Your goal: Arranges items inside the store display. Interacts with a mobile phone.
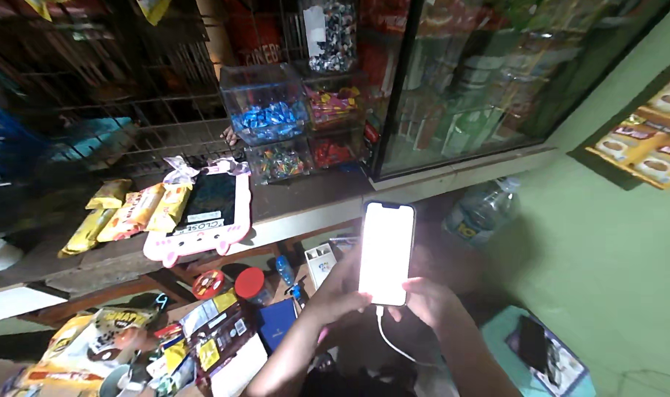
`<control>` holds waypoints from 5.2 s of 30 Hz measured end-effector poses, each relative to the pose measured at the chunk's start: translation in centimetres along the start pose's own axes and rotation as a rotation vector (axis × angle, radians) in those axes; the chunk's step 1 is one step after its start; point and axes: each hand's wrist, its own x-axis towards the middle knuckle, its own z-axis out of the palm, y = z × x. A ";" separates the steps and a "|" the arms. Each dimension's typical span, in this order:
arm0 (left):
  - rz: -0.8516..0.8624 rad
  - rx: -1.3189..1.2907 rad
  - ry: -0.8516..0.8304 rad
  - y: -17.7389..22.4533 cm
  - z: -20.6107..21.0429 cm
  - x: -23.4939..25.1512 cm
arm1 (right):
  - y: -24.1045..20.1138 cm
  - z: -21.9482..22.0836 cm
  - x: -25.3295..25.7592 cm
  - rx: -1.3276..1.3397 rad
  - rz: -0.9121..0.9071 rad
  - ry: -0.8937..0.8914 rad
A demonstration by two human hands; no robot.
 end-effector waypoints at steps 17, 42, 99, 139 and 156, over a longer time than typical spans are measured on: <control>-0.083 0.008 0.123 -0.5 0.6 -0.1 | 1.2 0.3 0.1 -0.096 -0.074 0.030; -0.162 0.082 0.297 1.6 0.6 -0.4 | 1.8 2.0 0.7 -0.161 -0.100 0.085; 0.106 0.056 0.243 2.0 -0.8 3.5 | -2.4 2.7 3.8 -0.150 -0.143 -0.002; 0.197 0.155 0.190 2.2 -1.2 2.9 | -1.2 2.6 3.5 -0.193 -0.260 -0.067; 0.163 0.082 0.203 2.6 -1.1 3.0 | -1.6 3.0 3.4 -0.112 -0.206 -0.049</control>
